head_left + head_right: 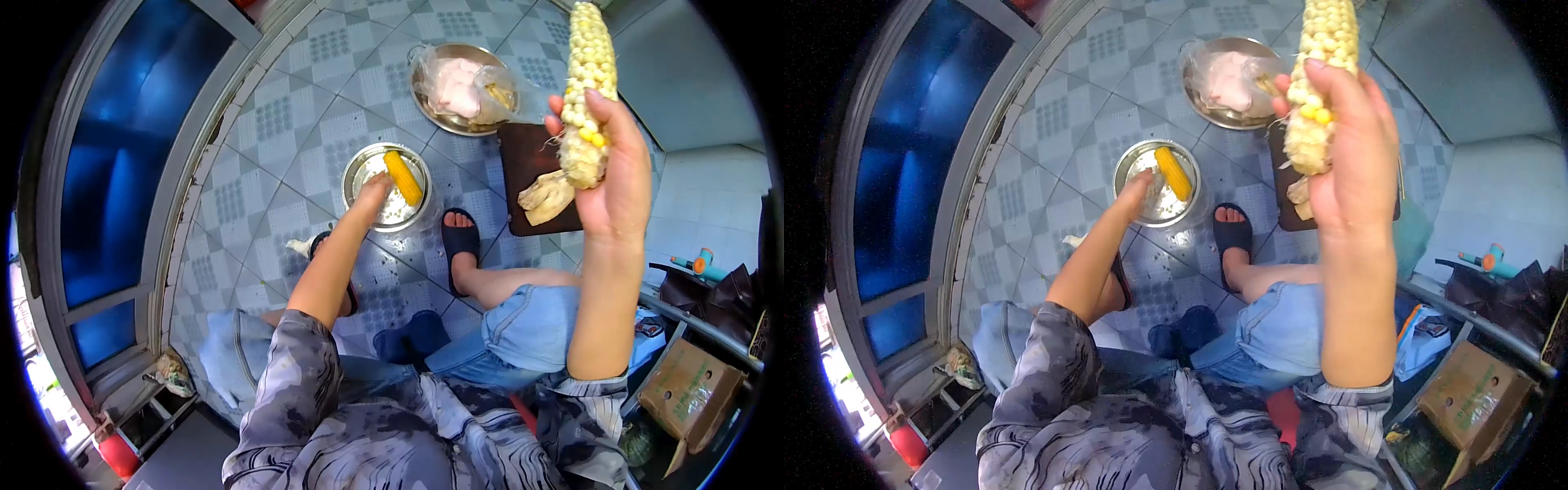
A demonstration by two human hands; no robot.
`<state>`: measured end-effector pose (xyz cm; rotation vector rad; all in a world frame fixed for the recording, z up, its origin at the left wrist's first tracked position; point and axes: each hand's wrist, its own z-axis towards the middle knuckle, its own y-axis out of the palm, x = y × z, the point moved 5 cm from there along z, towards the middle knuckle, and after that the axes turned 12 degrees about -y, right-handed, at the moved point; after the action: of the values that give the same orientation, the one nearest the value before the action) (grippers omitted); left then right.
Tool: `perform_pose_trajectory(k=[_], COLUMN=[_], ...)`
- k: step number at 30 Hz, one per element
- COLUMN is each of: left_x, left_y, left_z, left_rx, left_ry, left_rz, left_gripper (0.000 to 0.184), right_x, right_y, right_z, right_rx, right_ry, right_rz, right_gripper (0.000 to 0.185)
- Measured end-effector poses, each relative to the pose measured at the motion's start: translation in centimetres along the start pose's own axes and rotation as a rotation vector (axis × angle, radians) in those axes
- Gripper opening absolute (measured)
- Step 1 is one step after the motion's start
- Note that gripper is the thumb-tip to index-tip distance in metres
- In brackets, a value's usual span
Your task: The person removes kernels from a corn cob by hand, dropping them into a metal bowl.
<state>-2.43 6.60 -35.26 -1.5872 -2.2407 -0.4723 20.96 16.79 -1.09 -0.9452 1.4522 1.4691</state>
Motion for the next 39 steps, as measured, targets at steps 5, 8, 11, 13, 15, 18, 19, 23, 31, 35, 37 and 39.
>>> perform_pose_trajectory(k=[5,8,11,13,15,18,19,23,31,35,37,39], left_x=[-3.4,-9.4,-18.2,-21.8,-22.8,-23.6,-23.8,-24.1,-11.9,-6.4,-4.5,-6.8], left_y=[-4.2,-6.0,-8.3,-8.6,-7.0,-6.3,-6.2,-6.9,-4.0,-0.3,2.9,5.5], left_z=[0.8,-0.6,-0.3,-1.2,-3.1,-2.7,-2.4,-1.4,-3.1,-4.1,-6.0,-2.9], left_rx=[0.268,0.552,0.829,0.798,0.756,0.954,0.963,0.957,1.023,0.965,1.080,0.590], left_ry=[0.091,-0.019,-0.155,-0.292,-0.324,-0.229,-0.227,-0.153,0.587,0.723,1.061,0.926], left_rz=[-0.329,-0.190,0.263,0.459,0.524,0.701,0.692,0.749,0.151,0.248,0.609,0.633], left_gripper=[0.027,0.031,0.033,0.030,0.029,0.027,0.027,0.018,0.006,0.011,0.016,0.017], right_x=[0.3,0.6,0.8,0.9,0.9,0.9,0.9,1.0,1.0,0.5,0.3,0.1], right_y=[0.4,0.3,0.4,0.5,0.7,0.8,0.8,1.0,0.7,0.2,-0.3,-1.0], right_z=[-0.1,-0.1,-0.3,-0.6,-0.8,-0.8,-0.8,-0.9,-0.7,-0.9,-0.9,-0.9], right_rx=[0.007,-0.008,0.013,0.016,0.018,0.025,0.001,0.005,0.003,0.017,0.035,0.052], right_ry=[0.012,0.057,0.051,0.061,0.070,0.066,0.076,0.066,0.083,0.075,0.058,0.045], right_rz=[0.023,0.048,0.035,0.025,0.014,0.029,0.023,-0.018,-0.023,-0.035,-0.042,-0.049], right_gripper=[0.031,0.031,0.032,0.032,0.032,0.032,0.033,0.032,0.032,0.032,0.031,0.030])
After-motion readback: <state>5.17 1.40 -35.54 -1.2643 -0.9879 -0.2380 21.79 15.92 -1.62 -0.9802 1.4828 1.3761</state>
